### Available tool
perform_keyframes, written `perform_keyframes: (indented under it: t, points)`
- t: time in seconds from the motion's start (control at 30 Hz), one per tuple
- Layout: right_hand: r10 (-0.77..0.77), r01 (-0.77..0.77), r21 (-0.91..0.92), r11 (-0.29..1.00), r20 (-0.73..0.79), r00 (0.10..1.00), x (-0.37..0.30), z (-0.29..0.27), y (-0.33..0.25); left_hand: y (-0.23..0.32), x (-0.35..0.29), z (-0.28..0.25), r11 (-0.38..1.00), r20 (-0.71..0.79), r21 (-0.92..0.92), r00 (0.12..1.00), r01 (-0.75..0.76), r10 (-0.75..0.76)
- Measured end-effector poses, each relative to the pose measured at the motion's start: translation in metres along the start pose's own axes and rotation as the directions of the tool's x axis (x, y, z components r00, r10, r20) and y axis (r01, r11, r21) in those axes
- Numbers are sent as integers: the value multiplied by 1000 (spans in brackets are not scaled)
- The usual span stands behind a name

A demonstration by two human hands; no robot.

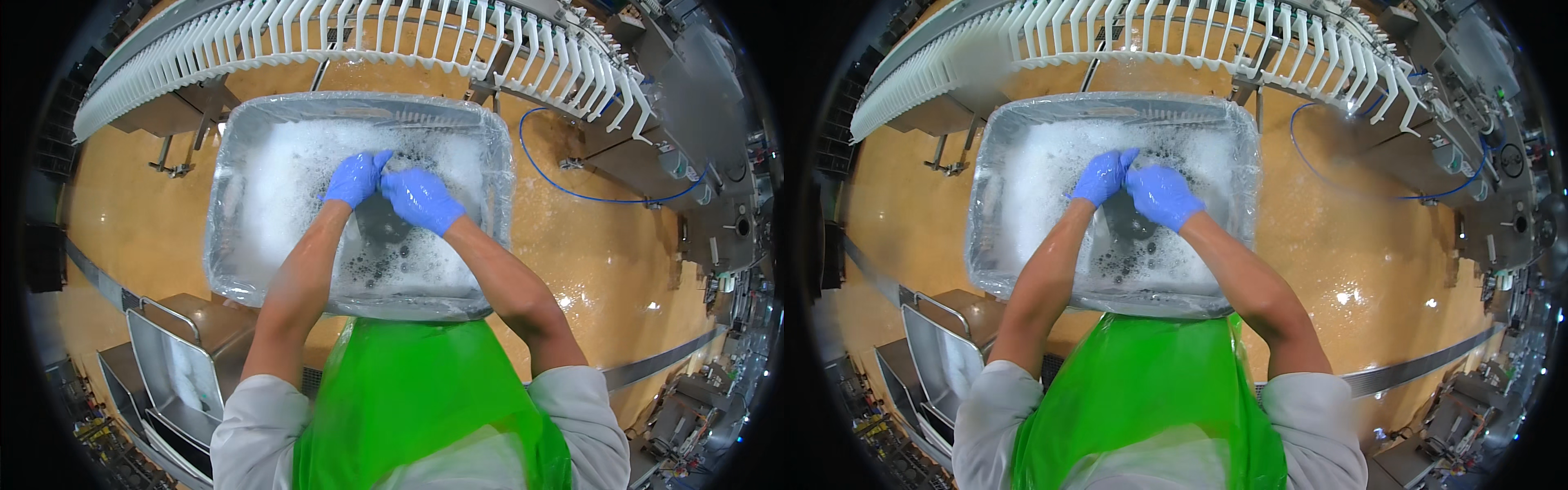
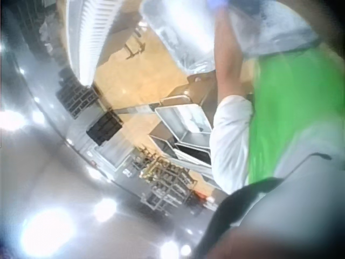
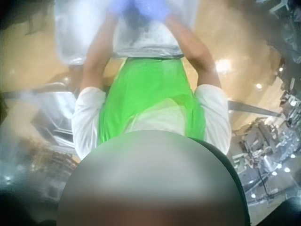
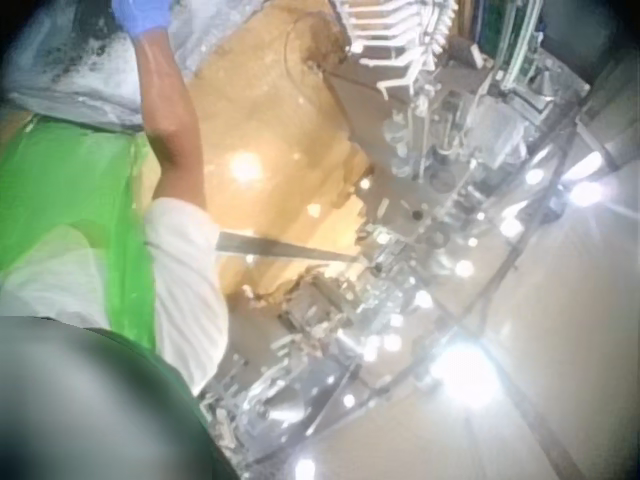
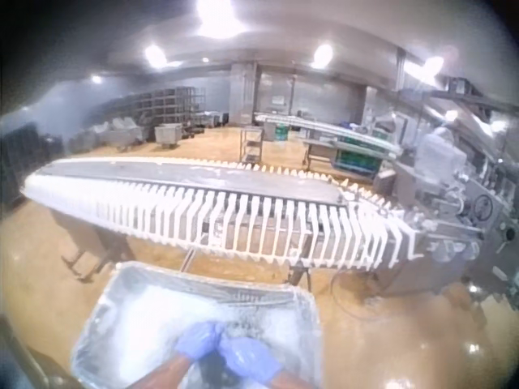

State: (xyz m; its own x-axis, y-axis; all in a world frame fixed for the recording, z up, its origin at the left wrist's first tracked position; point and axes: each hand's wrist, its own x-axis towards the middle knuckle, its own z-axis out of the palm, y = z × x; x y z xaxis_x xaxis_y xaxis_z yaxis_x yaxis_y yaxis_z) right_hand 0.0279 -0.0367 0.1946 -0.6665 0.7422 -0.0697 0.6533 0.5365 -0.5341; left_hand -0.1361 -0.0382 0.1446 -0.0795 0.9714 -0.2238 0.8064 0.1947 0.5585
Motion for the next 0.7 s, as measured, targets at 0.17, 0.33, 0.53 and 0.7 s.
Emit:
perform_keyframes:
  t: [0.17, 0.33, 0.53, 0.7]
  points:
    - [211, -157, -242, 957, 215, 953, 0, 24, 36, -77, 16, 39, 844, 230, 188, 858, -503, 460]
    - [176, -4, -275, 961, 604, 777, -10, 19, 34, 8, -15, -30, 892, 300, -448, 950, 60, 87]
    - [209, -394, 820, 415, 336, 919, -19, -51, 10, -14, -30, -51, 639, -119, -737, 973, -219, 197]
    - [229, -178, 719, 672, 27, 973, 8, -25, -43, 10, -41, -38, 702, -136, -672, 971, -236, 196]
